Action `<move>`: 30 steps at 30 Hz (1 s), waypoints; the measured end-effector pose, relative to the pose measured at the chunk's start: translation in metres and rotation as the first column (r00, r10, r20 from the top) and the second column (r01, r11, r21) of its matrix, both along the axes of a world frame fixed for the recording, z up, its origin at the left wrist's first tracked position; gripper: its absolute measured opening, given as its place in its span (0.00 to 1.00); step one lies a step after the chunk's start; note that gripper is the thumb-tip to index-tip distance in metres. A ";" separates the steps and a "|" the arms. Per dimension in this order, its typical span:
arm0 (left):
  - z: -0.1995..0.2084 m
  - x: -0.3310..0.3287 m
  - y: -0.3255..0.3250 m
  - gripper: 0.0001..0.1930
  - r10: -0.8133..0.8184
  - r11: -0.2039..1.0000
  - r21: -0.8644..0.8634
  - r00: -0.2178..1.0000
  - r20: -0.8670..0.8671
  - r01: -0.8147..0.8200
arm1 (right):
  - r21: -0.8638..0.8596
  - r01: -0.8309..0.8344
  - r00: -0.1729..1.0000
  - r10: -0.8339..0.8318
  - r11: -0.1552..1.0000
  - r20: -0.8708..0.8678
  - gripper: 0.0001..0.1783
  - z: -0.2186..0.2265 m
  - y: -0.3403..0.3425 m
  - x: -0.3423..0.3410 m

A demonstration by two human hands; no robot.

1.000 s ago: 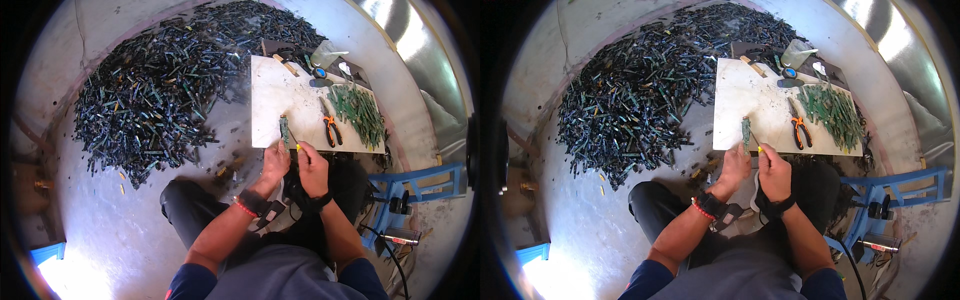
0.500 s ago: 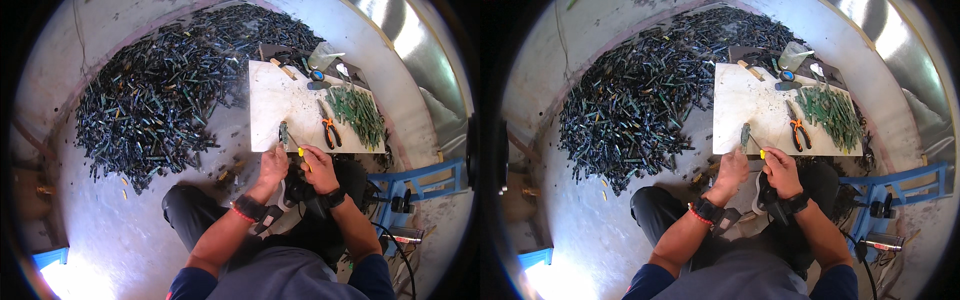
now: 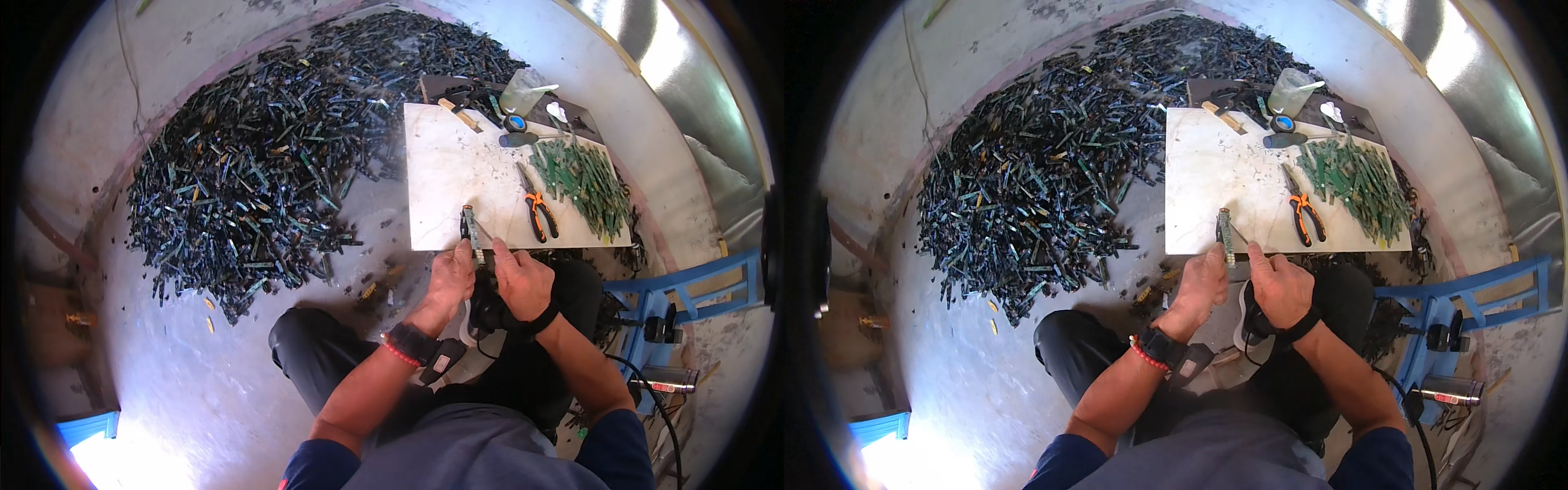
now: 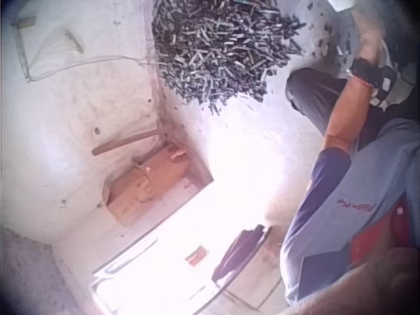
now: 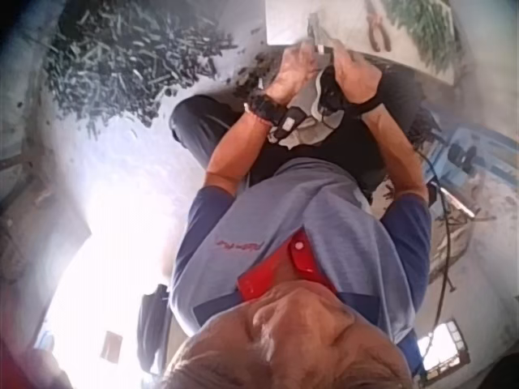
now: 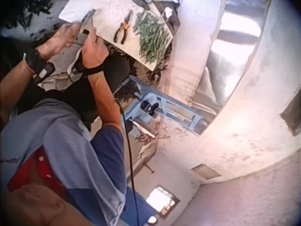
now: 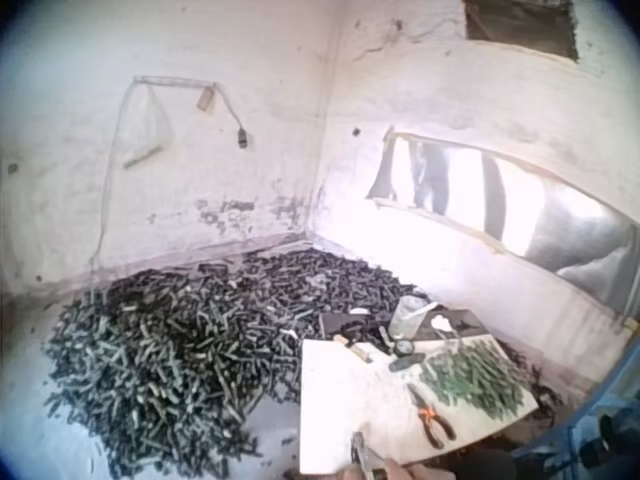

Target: The person sits on the floor and disassembles small green circuit boards using pliers and a screwdriver. They strip components from the boards and place the processed pieces onto a white board on the floor, while a large pile of scrap material accumulates nearby.

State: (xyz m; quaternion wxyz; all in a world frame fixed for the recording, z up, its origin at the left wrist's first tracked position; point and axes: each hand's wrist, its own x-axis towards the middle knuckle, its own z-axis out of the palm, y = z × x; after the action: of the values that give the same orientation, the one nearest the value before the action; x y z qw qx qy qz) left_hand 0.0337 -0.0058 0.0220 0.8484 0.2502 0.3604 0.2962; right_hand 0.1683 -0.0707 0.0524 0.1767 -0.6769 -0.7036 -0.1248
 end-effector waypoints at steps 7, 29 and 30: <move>-0.006 -0.013 0.007 0.19 0.003 1.000 -0.007 0.996 0.085 -0.002 | -0.091 -0.106 0.864 0.046 0.990 -0.501 0.14 0.011 0.009 0.017; -0.025 -0.011 0.009 0.19 -0.009 0.994 0.109 0.999 0.031 0.006 | 0.009 -0.089 0.909 0.085 0.996 -0.409 0.19 0.011 0.065 0.008; -0.026 -0.011 0.009 0.16 -0.027 0.995 0.102 0.999 0.029 0.024 | -0.013 -0.154 0.880 0.131 0.988 -0.457 0.20 0.013 0.062 0.004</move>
State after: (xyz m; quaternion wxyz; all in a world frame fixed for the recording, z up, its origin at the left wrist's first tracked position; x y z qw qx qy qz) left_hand 0.0227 0.0033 -0.0044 0.8437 0.2929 0.3286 0.3071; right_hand 0.1724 -0.0084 0.0656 0.3283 -0.6379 -0.6934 0.0674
